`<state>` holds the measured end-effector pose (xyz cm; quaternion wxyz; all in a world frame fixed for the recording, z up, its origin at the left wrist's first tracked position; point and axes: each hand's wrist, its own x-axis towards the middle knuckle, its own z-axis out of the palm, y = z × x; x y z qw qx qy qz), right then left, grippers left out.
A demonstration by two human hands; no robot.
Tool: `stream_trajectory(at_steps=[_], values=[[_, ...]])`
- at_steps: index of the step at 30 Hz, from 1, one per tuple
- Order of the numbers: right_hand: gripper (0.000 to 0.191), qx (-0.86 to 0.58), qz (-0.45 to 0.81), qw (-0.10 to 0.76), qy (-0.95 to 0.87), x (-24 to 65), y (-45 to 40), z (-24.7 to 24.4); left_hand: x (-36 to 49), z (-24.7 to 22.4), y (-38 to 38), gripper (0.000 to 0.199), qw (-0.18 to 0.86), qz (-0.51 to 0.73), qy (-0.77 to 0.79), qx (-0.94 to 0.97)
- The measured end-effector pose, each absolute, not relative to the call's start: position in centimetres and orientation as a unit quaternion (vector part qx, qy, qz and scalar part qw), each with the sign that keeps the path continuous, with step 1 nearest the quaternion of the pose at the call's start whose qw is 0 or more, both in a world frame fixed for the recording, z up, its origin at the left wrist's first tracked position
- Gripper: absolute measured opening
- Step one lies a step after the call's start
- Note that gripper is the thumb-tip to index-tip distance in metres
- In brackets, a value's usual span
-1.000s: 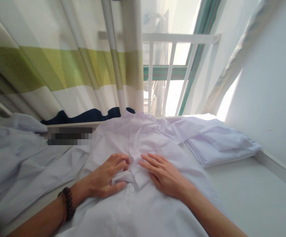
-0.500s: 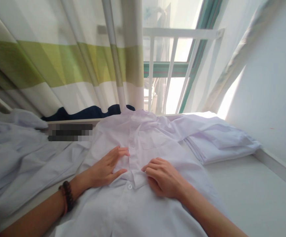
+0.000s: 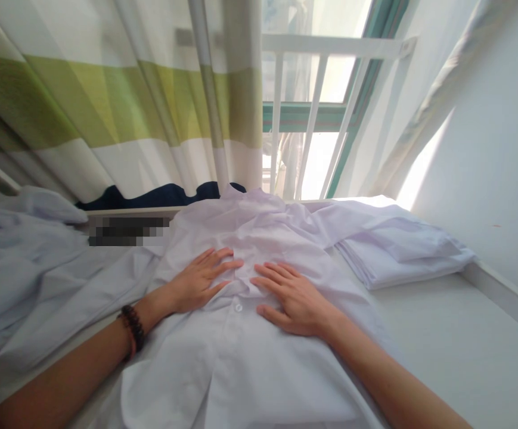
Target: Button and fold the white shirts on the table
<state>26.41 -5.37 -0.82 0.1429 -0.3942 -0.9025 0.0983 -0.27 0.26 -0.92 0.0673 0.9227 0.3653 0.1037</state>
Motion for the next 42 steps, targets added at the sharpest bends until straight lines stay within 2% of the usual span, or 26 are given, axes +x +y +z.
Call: stream_trajectory(at_steps=[5, 9, 11, 12, 14, 17, 19, 21, 23, 26, 29, 31, 34, 36, 39, 42], values=[[0.052, -0.426, 0.06, 0.108, -0.896, 26.3, -1.9, -1.1, 0.7, -0.5, 2.8, 0.041, 0.053, 0.089, 0.394, 0.913], [0.047, -0.453, 0.018, 0.187, -0.871, 25.8, -3.9, 0.8, 0.4, 1.9, 0.5, 0.032, 0.038, 0.19, 0.377, 0.906], [0.034, -0.43, 0.044, 0.233, -0.871, 25.7, -6.6, 2.0, -0.5, 3.4, -2.3, 0.025, 0.068, 0.223, 0.343, 0.91], [0.028, -0.408, 0.079, 0.224, -0.882, 25.6, -8.0, 2.6, -1.0, 4.1, -3.8, 0.022, 0.102, 0.196, 0.324, 0.92], [0.03, -0.341, 0.139, 0.182, -0.912, 25.3, -10.3, 3.2, -2.3, 4.9, -6.5, 0.028, 0.148, 0.112, 0.288, 0.94], [0.039, -0.291, 0.169, 0.12, -0.934, 25.0, -11.9, 2.5, -4.2, 4.6, -8.9, 0.054, 0.151, 0.04, 0.339, 0.928], [0.031, -0.298, 0.156, 0.11, -0.935, 25.0, -11.8, 1.5, -5.1, 3.8, -9.4, 0.07, 0.139, 0.027, 0.399, 0.906], [0.017, -0.318, 0.134, 0.125, -0.93, 25.4, -11.0, 0.6, -5.6, 3.1, -9.1, 0.075, 0.129, 0.026, 0.449, 0.884], [0.01, -0.34, 0.111, 0.15, -0.922, 26.0, -9.7, 0.0, -5.4, 2.6, -8.4, 0.065, 0.111, 0.031, 0.481, 0.869], [0.013, -0.376, 0.085, 0.174, -0.906, 26.9, -7.4, -0.1, -4.2, 2.5, -6.6, 0.04, 0.055, 0.048, 0.519, 0.852], [0.012, -0.413, 0.069, 0.177, -0.891, 27.0, -6.0, 0.3, -3.0, 3.0, -5.2, 0.034, 0.027, 0.061, 0.557, 0.828], [0.019, -0.432, 0.065, 0.178, -0.882, 26.8, -6.1, 0.4, -2.7, 3.3, -5.3, 0.037, 0.041, 0.07, 0.554, 0.829], [0.049, -0.459, 0.054, 0.171, -0.87, 26.4, -7.6, -0.4, -2.7, 2.9, -6.5, 0.044, 0.049, 0.107, 0.503, 0.856], [0.062, -0.472, 0.053, 0.146, -0.868, 26.3, -8.5, -1.3, -3.0, 1.8, -7.6, 0.052, 0.04, 0.113, 0.467, 0.876], [0.067, -0.465, 0.066, 0.109, -0.876, 26.6, -8.6, -2.0, -3.3, -0.1, -8.1, 0.067, 0.025, 0.085, 0.446, 0.891], [0.068, -0.445, 0.087, 0.095, -0.886, 27.2, -7.0, -1.8, -3.8, -1.0, -6.7, 0.07, 0.021, 0.064, 0.451, 0.89]])
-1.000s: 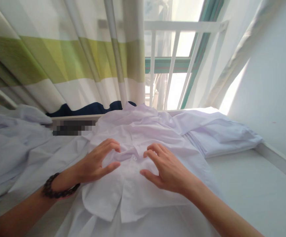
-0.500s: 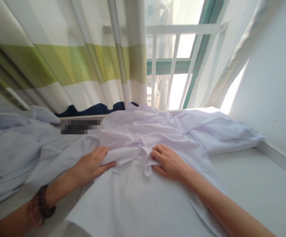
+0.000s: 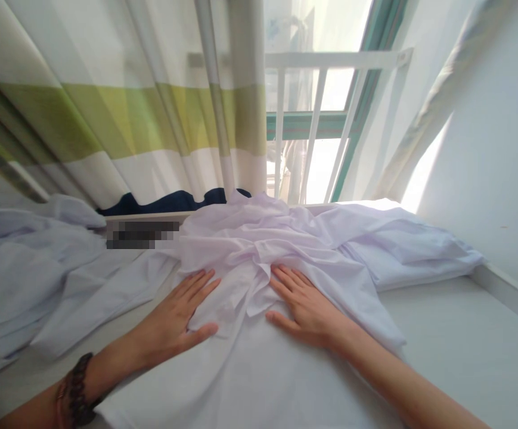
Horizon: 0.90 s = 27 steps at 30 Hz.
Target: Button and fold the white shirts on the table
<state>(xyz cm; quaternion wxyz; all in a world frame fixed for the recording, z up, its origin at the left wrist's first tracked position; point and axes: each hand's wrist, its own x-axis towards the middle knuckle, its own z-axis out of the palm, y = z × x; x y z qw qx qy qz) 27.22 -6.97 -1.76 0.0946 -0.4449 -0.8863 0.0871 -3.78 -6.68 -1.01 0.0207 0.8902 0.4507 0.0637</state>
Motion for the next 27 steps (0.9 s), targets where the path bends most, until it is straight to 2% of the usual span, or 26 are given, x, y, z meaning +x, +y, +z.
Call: stream_trajectory(at_steps=[5, 13, 27], values=[[0.061, -0.411, 0.091, 0.113, -0.9, 27.8, -2.6, -1.2, -5.1, -0.9, -1.8, 0.063, 0.027, 0.062, 0.462, 0.884], [0.056, -0.404, 0.073, 0.142, -0.901, 27.2, 3.2, -1.8, -4.3, -1.3, 5.1, 0.069, 0.022, 0.088, 0.484, 0.87], [0.054, -0.439, 0.07, 0.164, -0.881, 27.5, 9.6, -1.9, -3.9, -0.1, 9.8, 0.069, 0.053, 0.075, 0.459, 0.884]])
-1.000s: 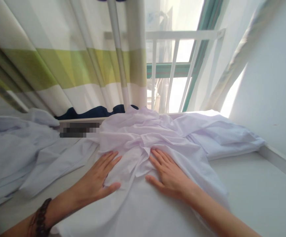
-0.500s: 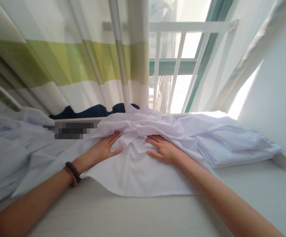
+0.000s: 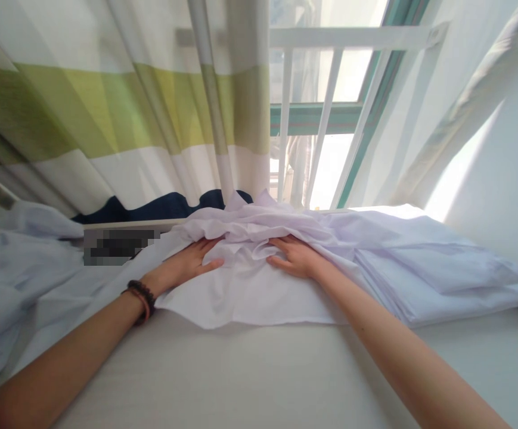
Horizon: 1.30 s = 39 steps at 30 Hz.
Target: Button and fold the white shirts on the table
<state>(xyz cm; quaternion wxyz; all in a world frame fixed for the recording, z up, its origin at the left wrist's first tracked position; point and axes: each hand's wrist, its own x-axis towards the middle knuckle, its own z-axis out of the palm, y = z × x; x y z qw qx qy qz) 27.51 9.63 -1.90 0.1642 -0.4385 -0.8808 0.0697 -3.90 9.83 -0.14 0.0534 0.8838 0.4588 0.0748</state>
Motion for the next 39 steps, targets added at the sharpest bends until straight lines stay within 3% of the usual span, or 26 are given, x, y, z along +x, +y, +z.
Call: stream_trajectory(at_steps=[9, 15, 21, 24, 28, 31, 34, 39], values=[[0.052, -0.461, 0.045, 0.144, -0.875, 26.6, 10.3, -1.4, -3.7, 0.1, 10.3, 0.067, 0.065, 0.077, 0.472, 0.876], [0.05, -0.478, -0.003, 0.166, -0.863, 25.9, 3.6, -0.4, -3.7, 2.7, 6.4, 0.065, 0.08, 0.093, 0.479, 0.869], [0.044, -0.526, -0.06, 0.228, -0.817, 29.1, -2.0, -1.5, -6.3, 4.0, 2.4, 0.096, 0.143, 0.093, 0.519, 0.838], [0.045, -0.585, -0.115, 0.228, -0.77, 31.7, -1.7, -1.3, -7.0, 4.4, 2.0, 0.072, 0.179, 0.11, 0.565, 0.798], [0.051, -0.678, -0.129, 0.177, -0.702, 34.3, -1.4, -1.2, -6.5, 5.6, 1.4, 0.042, 0.194, 0.229, 0.544, 0.784], [0.035, -0.7, -0.041, 0.18, -0.69, 34.8, -2.0, -0.6, -6.0, 7.0, 0.3, 0.039, 0.184, 0.334, 0.531, 0.757], [0.024, -0.681, 0.013, 0.241, -0.691, 35.1, -3.0, 1.3, -6.1, 8.4, -0.8, 0.041, 0.144, 0.398, 0.51, 0.749], [0.02, -0.674, -0.032, 0.24, -0.698, 34.6, -4.8, 3.3, -7.7, 8.1, -2.0, 0.046, 0.148, 0.266, 0.501, 0.81]])
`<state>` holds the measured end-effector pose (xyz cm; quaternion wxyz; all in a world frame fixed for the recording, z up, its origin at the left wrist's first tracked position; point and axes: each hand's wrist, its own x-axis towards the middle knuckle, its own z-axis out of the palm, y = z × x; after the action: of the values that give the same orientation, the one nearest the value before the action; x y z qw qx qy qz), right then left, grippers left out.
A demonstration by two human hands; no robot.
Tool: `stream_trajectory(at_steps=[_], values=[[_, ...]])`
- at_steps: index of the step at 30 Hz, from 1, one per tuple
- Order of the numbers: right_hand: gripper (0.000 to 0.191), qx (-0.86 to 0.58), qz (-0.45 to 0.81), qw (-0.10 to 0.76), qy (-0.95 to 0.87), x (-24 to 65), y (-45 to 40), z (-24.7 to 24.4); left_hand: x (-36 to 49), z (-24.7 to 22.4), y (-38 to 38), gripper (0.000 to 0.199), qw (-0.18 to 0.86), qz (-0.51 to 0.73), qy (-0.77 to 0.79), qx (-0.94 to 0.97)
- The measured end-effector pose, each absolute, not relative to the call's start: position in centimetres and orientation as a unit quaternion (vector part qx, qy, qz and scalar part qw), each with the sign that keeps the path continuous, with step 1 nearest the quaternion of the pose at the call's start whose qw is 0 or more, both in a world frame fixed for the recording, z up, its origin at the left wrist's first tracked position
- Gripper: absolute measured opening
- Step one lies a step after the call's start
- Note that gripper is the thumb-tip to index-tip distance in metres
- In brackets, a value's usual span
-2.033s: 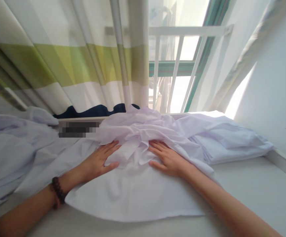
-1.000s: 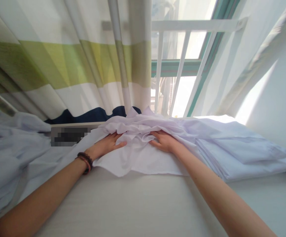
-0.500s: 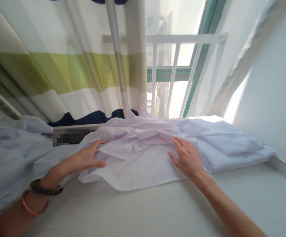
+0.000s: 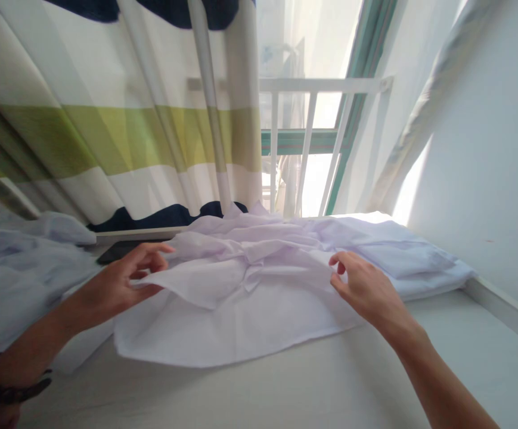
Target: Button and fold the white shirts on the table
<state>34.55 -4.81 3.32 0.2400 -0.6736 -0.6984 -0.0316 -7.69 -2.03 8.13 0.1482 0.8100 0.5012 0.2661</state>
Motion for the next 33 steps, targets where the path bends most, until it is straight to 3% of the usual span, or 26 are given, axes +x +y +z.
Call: stream_trajectory(at_steps=[3, 6, 9, 13, 15, 20, 25, 30, 33], values=[[0.029, -0.624, -0.055, 0.212, -0.75, 31.8, -5.8, 2.5, -8.3, 5.7, -3.1, 0.035, 0.148, 0.189, 0.517, 0.822], [0.023, -0.552, -0.026, 0.197, -0.81, 27.4, -6.2, 1.8, -8.3, 2.7, -4.8, 0.021, 0.126, 0.217, 0.512, 0.821], [0.027, -0.506, 0.022, 0.199, -0.839, 22.7, -6.0, 1.5, -8.6, 0.5, -6.5, 0.025, 0.127, 0.257, 0.51, 0.811], [0.053, -0.489, 0.087, 0.232, -0.836, 18.1, -5.2, 0.3, -9.7, -0.7, -7.6, 0.039, 0.118, 0.294, 0.569, 0.759], [0.058, -0.51, 0.097, 0.249, -0.818, 16.8, -4.8, -0.4, -10.2, -0.9, -7.6, 0.037, 0.118, 0.271, 0.586, 0.754], [0.037, -0.583, 0.055, 0.193, -0.787, 16.1, -4.2, -0.6, -10.4, -1.1, -7.3, 0.025, 0.116, 0.247, 0.583, 0.765], [0.046, -0.614, 0.017, 0.134, -0.778, 15.3, -4.1, 0.4, -10.0, -0.7, -7.3, 0.013, 0.144, 0.323, 0.562, 0.748], [0.058, -0.582, 0.02, 0.145, -0.799, 14.2, -4.3, 0.2, -9.9, -0.1, -7.8, 0.011, 0.142, 0.382, 0.502, 0.763], [0.035, -0.556, 0.002, 0.148, -0.818, 14.1, -4.2, 0.0, -9.6, 0.1, -7.8, 0.008, 0.175, 0.369, 0.49, 0.77]])
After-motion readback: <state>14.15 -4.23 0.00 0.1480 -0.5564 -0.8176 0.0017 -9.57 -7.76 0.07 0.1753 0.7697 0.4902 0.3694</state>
